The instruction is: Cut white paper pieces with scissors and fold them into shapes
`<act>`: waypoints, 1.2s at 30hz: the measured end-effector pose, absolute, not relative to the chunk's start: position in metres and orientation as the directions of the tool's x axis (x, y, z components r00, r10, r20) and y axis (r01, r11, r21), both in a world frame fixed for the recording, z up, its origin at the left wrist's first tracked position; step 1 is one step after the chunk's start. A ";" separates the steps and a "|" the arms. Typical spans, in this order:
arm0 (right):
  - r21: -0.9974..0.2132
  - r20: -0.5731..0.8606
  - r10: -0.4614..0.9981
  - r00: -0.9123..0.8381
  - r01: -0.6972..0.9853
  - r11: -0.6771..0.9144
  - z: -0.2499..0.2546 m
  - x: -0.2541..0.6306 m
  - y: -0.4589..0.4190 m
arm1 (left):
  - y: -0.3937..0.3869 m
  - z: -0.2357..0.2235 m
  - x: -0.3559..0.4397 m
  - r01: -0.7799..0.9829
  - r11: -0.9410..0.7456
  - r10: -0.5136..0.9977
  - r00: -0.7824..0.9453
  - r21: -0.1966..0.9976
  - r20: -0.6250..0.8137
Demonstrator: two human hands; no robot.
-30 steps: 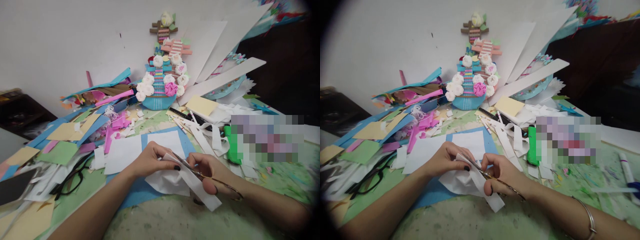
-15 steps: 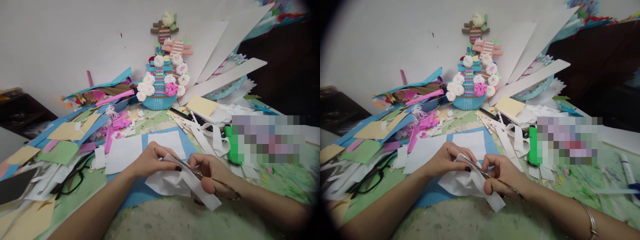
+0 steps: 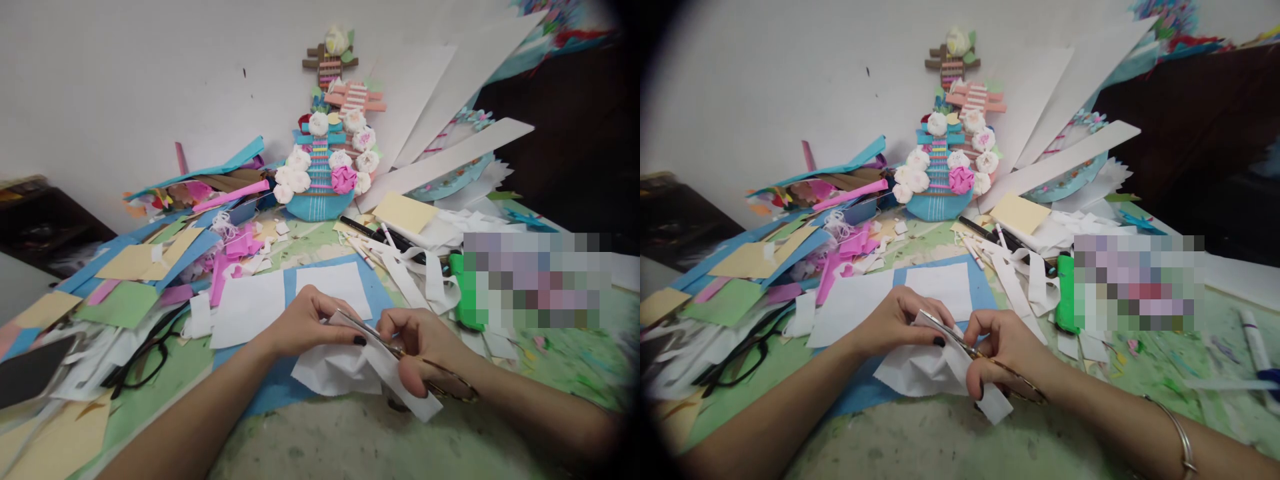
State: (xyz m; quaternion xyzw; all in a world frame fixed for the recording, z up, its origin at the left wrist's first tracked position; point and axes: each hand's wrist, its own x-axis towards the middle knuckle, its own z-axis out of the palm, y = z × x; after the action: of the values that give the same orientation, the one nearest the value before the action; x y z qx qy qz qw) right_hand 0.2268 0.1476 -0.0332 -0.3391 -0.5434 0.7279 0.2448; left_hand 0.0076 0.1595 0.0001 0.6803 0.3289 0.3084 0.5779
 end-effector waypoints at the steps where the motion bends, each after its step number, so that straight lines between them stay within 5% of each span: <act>1: -0.953 -0.240 0.722 -0.649 0.016 -0.302 -0.032 0.226 0.147 | 0.160 0.000 0.008 0.098 -0.122 0.801 0.597 0.988 0.040; 7: -0.944 -0.291 0.695 -0.657 0.081 -0.319 -0.019 0.224 0.144 | 0.159 -0.002 0.008 0.106 -0.135 0.786 0.616 0.985 0.041; 18: -0.998 -0.069 0.867 -0.494 0.048 -0.051 -0.012 0.226 0.152 | 0.162 0.006 0.000 0.368 -0.070 0.800 0.576 0.927 -0.169; 23: -0.997 -0.045 0.969 -0.244 -0.050 -0.059 -0.010 0.237 0.167 | 0.168 0.040 -0.043 0.560 -0.015 0.851 0.442 0.828 -0.283; 29: -0.991 -0.063 0.980 -0.190 -0.101 -0.084 -0.013 0.239 0.179 | 0.208 0.081 -0.108 0.718 0.149 0.699 0.410 0.680 -0.586; 32: -0.990 -0.069 0.982 -0.178 -0.111 -0.090 -0.016 0.237 0.180 | 0.233 0.075 -0.120 0.868 0.047 0.680 0.334 0.494 -0.653; 36: -0.990 -0.050 0.985 -0.163 -0.120 -0.070 -0.017 0.237 0.182 | 0.255 0.055 -0.116 0.906 -0.021 0.700 0.315 0.423 -0.640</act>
State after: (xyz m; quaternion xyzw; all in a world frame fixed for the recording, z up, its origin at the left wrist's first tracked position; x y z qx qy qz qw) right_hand 0.2372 0.1817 -0.0172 -0.4409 -0.4907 0.5836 0.4736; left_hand -0.1156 0.2550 0.0551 0.7030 0.5713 -0.1272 0.4041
